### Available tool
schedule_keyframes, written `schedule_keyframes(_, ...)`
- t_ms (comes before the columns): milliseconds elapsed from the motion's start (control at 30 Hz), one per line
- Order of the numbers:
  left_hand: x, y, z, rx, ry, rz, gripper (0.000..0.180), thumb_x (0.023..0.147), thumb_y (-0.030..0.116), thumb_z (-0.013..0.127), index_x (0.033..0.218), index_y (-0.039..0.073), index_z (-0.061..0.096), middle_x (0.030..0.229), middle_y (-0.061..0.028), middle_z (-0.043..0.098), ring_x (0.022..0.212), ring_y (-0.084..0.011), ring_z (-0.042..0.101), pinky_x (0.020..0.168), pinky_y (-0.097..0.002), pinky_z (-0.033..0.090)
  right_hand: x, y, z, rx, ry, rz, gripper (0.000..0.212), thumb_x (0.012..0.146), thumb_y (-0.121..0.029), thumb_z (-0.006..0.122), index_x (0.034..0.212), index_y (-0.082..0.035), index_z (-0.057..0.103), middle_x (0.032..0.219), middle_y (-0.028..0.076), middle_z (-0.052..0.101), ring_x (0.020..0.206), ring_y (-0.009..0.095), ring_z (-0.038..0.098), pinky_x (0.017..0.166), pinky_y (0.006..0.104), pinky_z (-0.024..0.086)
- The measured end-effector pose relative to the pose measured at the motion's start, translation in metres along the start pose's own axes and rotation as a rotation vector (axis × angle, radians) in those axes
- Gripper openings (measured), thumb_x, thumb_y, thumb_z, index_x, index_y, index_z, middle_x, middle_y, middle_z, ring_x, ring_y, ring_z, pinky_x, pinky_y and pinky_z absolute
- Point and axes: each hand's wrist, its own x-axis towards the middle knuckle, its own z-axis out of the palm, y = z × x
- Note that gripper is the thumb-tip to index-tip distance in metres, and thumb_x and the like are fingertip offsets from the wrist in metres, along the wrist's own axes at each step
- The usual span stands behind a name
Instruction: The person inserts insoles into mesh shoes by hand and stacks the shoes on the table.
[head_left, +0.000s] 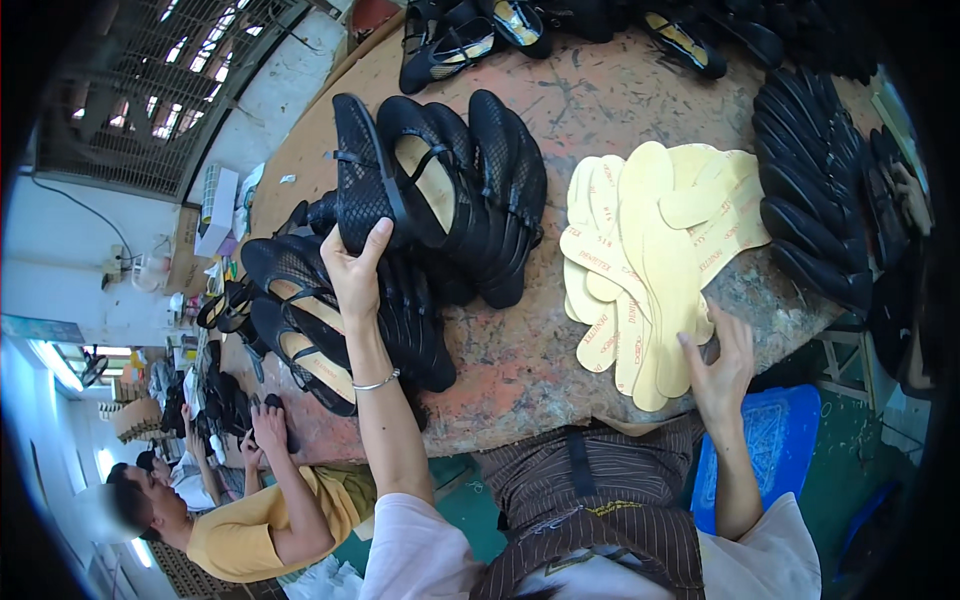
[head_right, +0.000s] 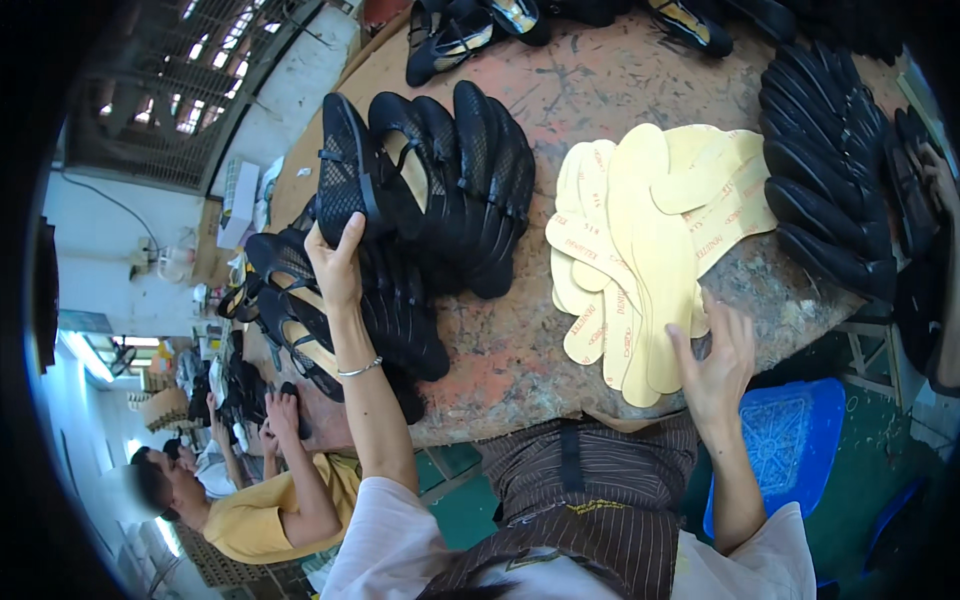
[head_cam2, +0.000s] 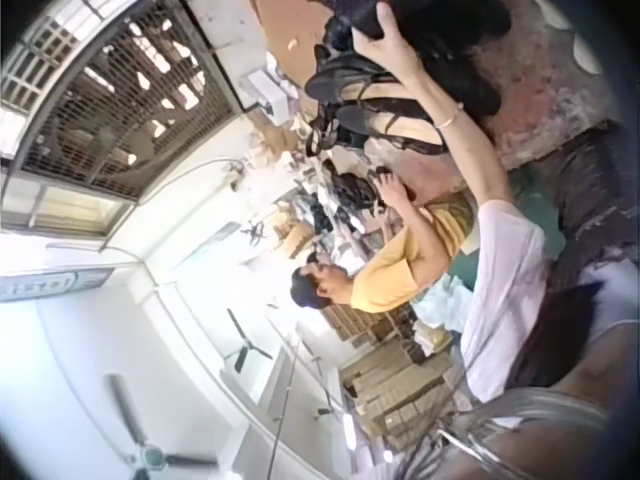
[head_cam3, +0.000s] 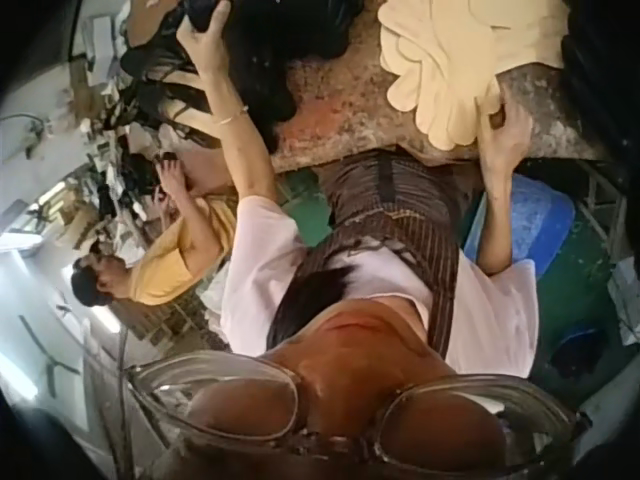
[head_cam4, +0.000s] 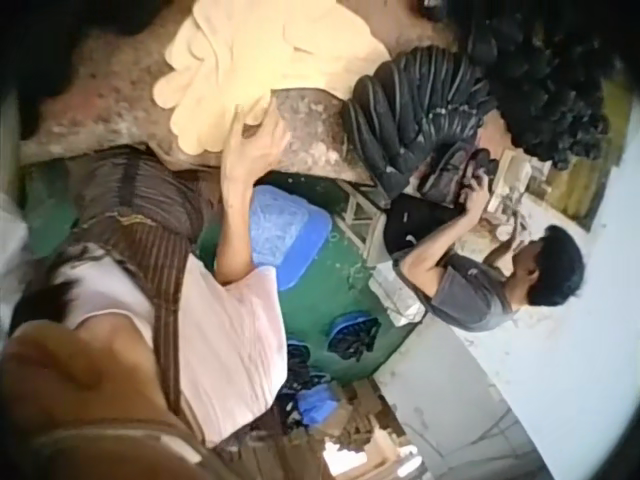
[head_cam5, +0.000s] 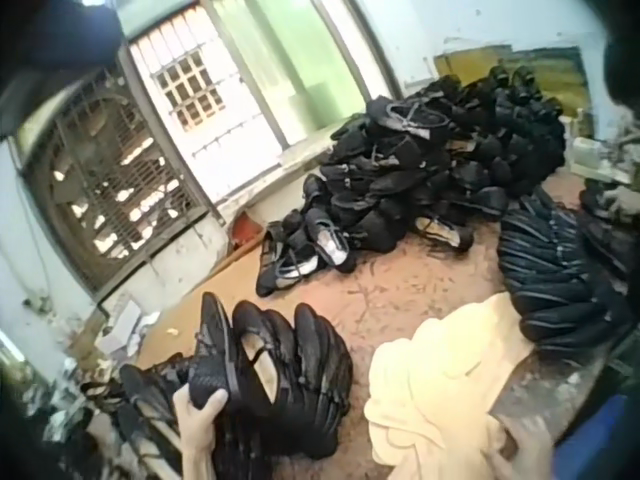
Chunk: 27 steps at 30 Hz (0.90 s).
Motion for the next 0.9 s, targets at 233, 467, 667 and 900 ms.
schedule_keyframes(233, -0.002, 0.000, 0.001, -0.009, -0.032, 0.069, 0.017, 0.086, 0.010, 0.076, 0.094, -0.003, 0.069, 0.088, 0.0000, 0.068, 0.077, -0.0068, 0.058, 0.074, -0.0226, 0.047, -0.007, -0.030, 0.018, -0.066, -0.127, -0.029, 0.079, 0.069, -0.014, 0.082, 0.138, 0.003, 0.049, 0.116, 0.020, 0.048, 0.104, 0.035, 0.052, 0.091, 0.0427, 0.045)
schedule_keyframes(467, 0.015, 0.013, 0.024, 0.483, -0.170, 0.208, 0.022, 0.081, 0.008, 0.076, 0.093, -0.006, 0.064, 0.082, -0.0125, 0.067, 0.071, -0.0218, 0.064, 0.068, -0.0315, 0.050, -0.005, -0.023, 0.002, 0.007, -0.072, -0.015, 0.051, 0.081, -0.002, 0.063, 0.130, 0.006, 0.054, 0.119, 0.024, 0.055, 0.109, 0.039, 0.056, 0.091, 0.0439, 0.046)
schedule_keyframes(667, -0.014, 0.027, 0.051, 0.966, -0.421, 0.246, 0.041, 0.078, 0.035, 0.077, 0.078, -0.002, 0.061, 0.074, -0.0188, 0.057, 0.076, -0.0401, 0.058, 0.072, -0.0441, 0.042, 0.025, -0.009, -0.050, 0.215, -0.046, 0.260, 0.024, 0.090, 0.002, 0.049, 0.109, 0.004, 0.064, 0.100, 0.023, 0.066, 0.088, 0.045, 0.064, 0.078, 0.0419, 0.050)
schedule_keyframes(900, -0.010, 0.017, 0.061, 1.222, -0.377, 0.353, 0.053, 0.073, 0.040, 0.082, 0.093, -0.003, 0.059, 0.077, -0.0165, 0.059, 0.078, -0.0353, 0.057, 0.087, -0.0448, 0.043, 0.038, 0.034, -0.050, 1.091, -0.159, 0.430, 0.033, 0.095, -0.004, 0.054, 0.128, -0.001, 0.051, 0.096, 0.005, 0.065, 0.086, 0.006, 0.060, 0.073, 0.0209, 0.046)
